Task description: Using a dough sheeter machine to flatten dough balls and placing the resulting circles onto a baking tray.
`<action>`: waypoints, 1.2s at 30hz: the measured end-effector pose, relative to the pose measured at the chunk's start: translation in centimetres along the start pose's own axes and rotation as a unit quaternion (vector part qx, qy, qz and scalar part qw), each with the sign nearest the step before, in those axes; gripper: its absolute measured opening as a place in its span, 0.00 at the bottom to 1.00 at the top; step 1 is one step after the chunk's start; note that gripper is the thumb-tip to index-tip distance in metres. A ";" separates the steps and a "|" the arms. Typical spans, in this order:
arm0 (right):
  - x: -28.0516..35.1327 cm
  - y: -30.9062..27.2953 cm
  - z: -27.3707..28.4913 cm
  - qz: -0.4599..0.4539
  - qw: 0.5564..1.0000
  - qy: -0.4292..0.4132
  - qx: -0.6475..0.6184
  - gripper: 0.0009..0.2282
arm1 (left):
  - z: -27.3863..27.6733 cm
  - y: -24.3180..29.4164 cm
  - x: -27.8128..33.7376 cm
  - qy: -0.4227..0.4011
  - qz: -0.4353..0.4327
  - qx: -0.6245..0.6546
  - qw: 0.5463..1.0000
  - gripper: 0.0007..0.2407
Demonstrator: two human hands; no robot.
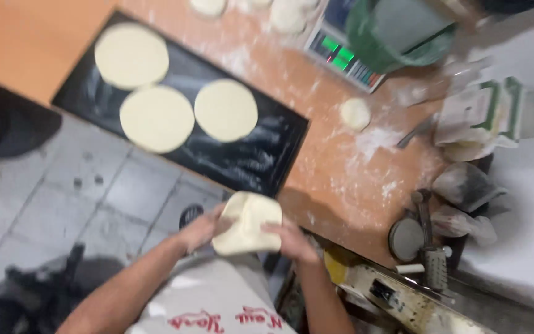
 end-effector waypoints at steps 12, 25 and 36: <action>-18.8 -7.9 5.4 -0.070 0.959 -0.214 0.173 0.31 | 0.9 7.9 -9.0 0.097 -0.097 0.157 0.978 0.22; -24.6 -8.0 4.2 -0.135 0.941 -0.280 0.134 0.36 | 2.2 7.6 -12.9 0.165 -0.147 0.266 0.938 0.23; -24.9 -8.5 3.5 -0.125 0.931 -0.292 0.178 0.38 | 1.3 8.9 -11.3 0.206 -0.140 0.232 0.940 0.28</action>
Point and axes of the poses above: each hand's wrist, its own x-axis away from the middle knuckle, its own z-axis out of the back of the hand, y = z × x, the point moved 7 cm from there along -x, towards the middle knuckle, and after that the axes turned 14 degrees about z, right-handed, at the moved point
